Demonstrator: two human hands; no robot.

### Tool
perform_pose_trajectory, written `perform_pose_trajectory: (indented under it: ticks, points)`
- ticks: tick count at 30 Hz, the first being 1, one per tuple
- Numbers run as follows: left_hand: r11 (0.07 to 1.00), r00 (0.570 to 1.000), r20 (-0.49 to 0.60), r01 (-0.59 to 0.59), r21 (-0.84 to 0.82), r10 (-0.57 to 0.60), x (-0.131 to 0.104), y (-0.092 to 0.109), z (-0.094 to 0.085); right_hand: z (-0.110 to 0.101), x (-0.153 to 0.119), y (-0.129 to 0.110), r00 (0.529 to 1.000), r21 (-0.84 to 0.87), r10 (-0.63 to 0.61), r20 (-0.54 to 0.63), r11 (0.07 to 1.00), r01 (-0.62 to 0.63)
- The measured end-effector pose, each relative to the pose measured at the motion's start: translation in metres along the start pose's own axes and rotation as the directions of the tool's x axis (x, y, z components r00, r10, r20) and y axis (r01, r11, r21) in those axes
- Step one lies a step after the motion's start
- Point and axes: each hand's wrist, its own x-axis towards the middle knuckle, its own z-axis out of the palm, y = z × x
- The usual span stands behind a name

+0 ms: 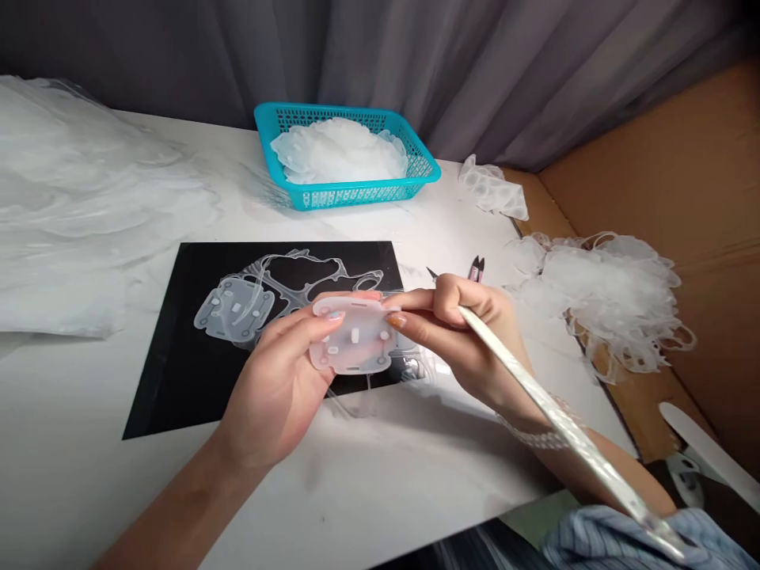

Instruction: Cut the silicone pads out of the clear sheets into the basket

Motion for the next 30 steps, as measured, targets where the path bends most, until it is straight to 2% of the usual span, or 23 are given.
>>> perform_pose_trajectory:
  ticks: [6,11,14,19,22,24,27,28,29,30]
  points:
    - [0.989,0.991,-0.044,0.12,-0.082,-0.124,-0.002,0.006,0.001,0.0,0.0,0.0,0.997,0.141,0.074,-0.021,0.988,-0.07]
    - [0.966,0.972,-0.002,0.232,-0.111,-0.234,-0.002,0.014,0.003,-0.003,0.008,0.002,0.974,0.297,0.225,0.003,0.93,-0.216]
    - [0.96,0.964,-0.017,0.261,-0.102,-0.264,-0.003,0.017,0.004,-0.004,0.012,0.003,0.962,0.35,0.274,0.023,0.899,-0.264]
    - [0.96,0.964,-0.01,0.265,-0.086,-0.267,-0.002,0.018,0.006,-0.002,0.011,0.004,0.959,0.374,0.282,0.032,0.886,-0.273]
    - [0.981,0.982,0.004,0.188,-0.04,-0.188,-0.002,0.016,0.004,-0.006,0.012,0.005,0.964,0.343,0.266,0.014,0.904,-0.255]
    - [0.997,0.997,-0.034,0.077,0.033,-0.076,0.0,0.013,-0.002,-0.016,0.024,0.007,0.974,0.298,0.22,-0.058,0.935,-0.193]
    - [0.971,0.98,-0.169,-0.063,0.229,0.103,0.01,0.009,-0.016,-0.035,0.074,0.006,0.969,0.198,0.062,-0.238,0.98,-0.014]
    - [0.935,0.972,-0.174,-0.091,0.343,0.159,0.015,0.008,-0.021,-0.04,0.098,0.003,0.955,0.154,0.002,-0.296,0.987,0.046]
    - [0.855,0.961,-0.143,-0.136,0.501,0.237,0.019,0.008,-0.026,-0.042,0.124,-0.002,0.937,0.111,-0.051,-0.345,0.989,0.095]
    - [0.719,0.939,-0.091,-0.19,0.668,0.332,0.023,0.007,-0.031,-0.042,0.15,-0.007,0.911,0.053,-0.085,-0.404,0.992,0.116]
